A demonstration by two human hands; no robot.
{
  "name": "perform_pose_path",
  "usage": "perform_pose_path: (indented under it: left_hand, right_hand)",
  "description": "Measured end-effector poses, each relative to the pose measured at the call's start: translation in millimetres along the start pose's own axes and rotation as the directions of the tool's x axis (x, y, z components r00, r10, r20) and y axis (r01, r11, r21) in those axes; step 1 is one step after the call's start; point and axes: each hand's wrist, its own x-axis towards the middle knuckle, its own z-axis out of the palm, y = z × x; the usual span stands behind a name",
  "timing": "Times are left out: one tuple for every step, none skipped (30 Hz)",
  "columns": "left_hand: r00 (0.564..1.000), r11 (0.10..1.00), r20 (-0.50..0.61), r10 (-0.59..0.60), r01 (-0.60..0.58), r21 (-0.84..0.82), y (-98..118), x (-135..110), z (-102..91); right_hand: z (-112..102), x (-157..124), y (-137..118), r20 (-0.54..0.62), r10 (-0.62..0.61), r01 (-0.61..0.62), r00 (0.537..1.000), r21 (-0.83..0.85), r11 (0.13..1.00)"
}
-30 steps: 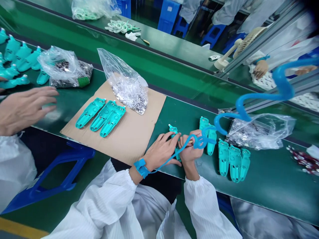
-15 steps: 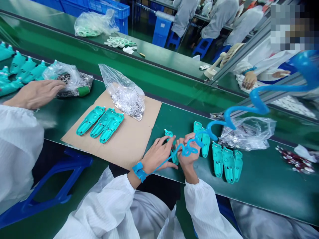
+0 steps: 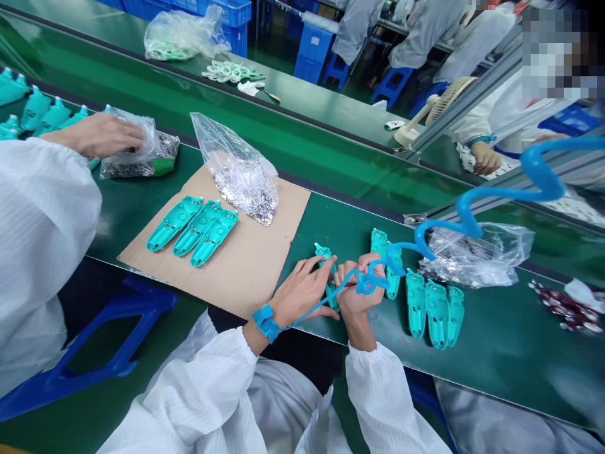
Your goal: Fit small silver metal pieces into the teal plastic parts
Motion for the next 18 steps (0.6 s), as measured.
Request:
perform_pose_path:
  left_hand:
    - [1.000,1.000,0.003,-0.003,0.003,0.000,0,0,-0.2]
    - [1.000,1.000,0.004,-0.006,0.006,0.000,0,0,-0.3]
    - [1.000,1.000,0.006,-0.008,0.008,-0.001,0,0,-0.5]
    - [1.000,1.000,0.005,-0.008,0.008,-0.001,0,0,-0.6]
    - [1.000,1.000,0.004,-0.008,0.008,-0.003,0,0,-0.8]
    - [1.000,1.000,0.002,-0.006,0.006,-0.004,0,0,-0.8]
    - [1.000,1.000,0.000,-0.005,0.005,-0.007,0,0,-0.9]
    - [1.000,1.000,-0.001,-0.004,0.004,-0.010,0,0,-0.8]
    - [1.000,1.000,-0.002,-0.005,0.005,-0.013,-1,0,-0.6]
    - [1.000,1.000,-0.003,-0.006,0.006,-0.015,-1,0,-0.3]
    - [1.000,1.000,-0.003,-0.007,0.007,-0.016,-1,0,0.2]
    - [1.000,1.000,-0.003,-0.008,0.008,-0.017,-1,0,0.7]
    - [1.000,1.000,-0.002,-0.009,0.009,-0.018,-1,-1,1.3]
    - [1.000,1.000,-0.001,-0.010,0.010,-0.020,-1,-1,1.9]
    - [1.000,1.000,0.000,-0.012,0.012,-0.023,-2,-1,2.4]
    - [1.000,1.000,0.003,-0.015,0.015,-0.026,-2,-1,2.8]
    - [1.000,0.999,0.007,-0.017,0.017,-0.029,-2,-1,3.1]
    - [1.000,0.999,0.012,-0.020,0.020,-0.031,-2,-1,3.1]
  right_hand:
    - [0,0,0,0.006,0.000,0.000,1.000,-0.003,1.000]
    - [-1,0,0,0.012,0.001,0.000,1.000,-0.003,1.000]
    - [-1,0,0,0.019,0.001,-0.001,1.000,-0.001,1.000]
    - [-1,0,1,0.028,0.003,-0.003,1.000,0.005,1.000]
    - [-1,0,2,0.039,0.005,-0.005,0.999,0.013,1.000]
    - [-2,0,3,0.049,0.007,-0.008,0.999,0.021,1.000]
    - [-2,-1,5,0.057,0.008,-0.009,0.998,0.027,1.000]
    - [-3,-1,7,0.060,0.009,-0.011,0.998,0.030,1.000]
    - [-4,-1,8,0.057,0.012,-0.013,0.998,0.024,1.000]
    - [-5,-2,10,0.052,0.016,-0.016,0.999,0.013,1.000]
    - [-6,-2,12,0.045,0.020,-0.020,0.999,-0.002,1.000]
    - [-7,-3,14,0.040,0.026,-0.025,0.999,-0.018,1.000]
    - [-8,-3,15,0.037,0.032,-0.031,0.999,-0.033,0.999]
    - [-9,-4,17,0.037,0.040,-0.038,0.999,-0.047,0.998]
    - [-10,-5,18,0.039,0.047,-0.045,0.998,-0.057,0.997]
    - [-11,-5,18,0.041,0.054,-0.052,0.998,-0.066,0.996]
    - [-11,-5,19,0.043,0.060,-0.056,0.997,-0.075,0.996]
    - [-12,-6,19,0.042,0.060,-0.056,0.997,-0.085,0.995]
